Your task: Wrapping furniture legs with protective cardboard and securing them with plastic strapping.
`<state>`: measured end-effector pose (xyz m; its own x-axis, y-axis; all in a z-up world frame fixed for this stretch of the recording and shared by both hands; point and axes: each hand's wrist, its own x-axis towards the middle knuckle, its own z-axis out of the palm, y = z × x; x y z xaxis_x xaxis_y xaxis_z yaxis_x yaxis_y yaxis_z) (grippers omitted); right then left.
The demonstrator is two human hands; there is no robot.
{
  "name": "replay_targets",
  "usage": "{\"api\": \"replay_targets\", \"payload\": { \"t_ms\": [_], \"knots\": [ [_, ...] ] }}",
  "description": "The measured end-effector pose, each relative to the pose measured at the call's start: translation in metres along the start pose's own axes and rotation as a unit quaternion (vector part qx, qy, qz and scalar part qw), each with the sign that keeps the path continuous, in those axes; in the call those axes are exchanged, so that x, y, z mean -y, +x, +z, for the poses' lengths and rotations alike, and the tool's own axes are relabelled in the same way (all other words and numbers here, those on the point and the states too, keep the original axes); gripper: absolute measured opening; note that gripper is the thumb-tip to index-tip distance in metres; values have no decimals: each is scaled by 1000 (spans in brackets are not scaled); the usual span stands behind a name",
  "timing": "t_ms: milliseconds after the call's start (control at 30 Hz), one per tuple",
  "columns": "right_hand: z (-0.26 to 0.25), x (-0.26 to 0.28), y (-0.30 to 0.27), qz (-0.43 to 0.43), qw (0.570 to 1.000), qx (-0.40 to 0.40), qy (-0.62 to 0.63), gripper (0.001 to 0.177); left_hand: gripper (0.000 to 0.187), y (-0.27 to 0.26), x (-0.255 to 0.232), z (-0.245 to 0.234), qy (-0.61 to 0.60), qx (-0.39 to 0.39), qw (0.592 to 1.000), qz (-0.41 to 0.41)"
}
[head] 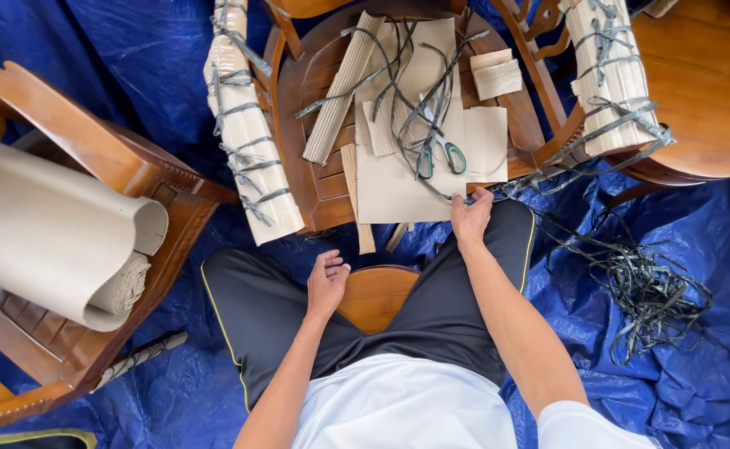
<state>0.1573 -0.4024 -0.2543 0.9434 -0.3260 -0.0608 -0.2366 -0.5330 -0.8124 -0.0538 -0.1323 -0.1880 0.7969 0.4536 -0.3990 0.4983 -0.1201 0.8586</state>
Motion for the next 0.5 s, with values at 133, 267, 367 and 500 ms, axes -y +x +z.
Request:
{"api": "replay_targets", "payload": {
  "t_ms": [133,267,367,500],
  "knots": [
    [-6,15,-6,39,999,6,31,54,51,0,-4,5,31,18,999,-6],
    [-11,23,-10,59,997,22,38,46,63,15,-6,13,37,25,998,-33],
    [-13,29,-12,66,997,39,21,45,72,33,-11,27,-27,48,995,-80],
    [-13,31,-12,70,997,42,16,45,74,42,-33,48,-102,72,980,-156]
  ]
}}
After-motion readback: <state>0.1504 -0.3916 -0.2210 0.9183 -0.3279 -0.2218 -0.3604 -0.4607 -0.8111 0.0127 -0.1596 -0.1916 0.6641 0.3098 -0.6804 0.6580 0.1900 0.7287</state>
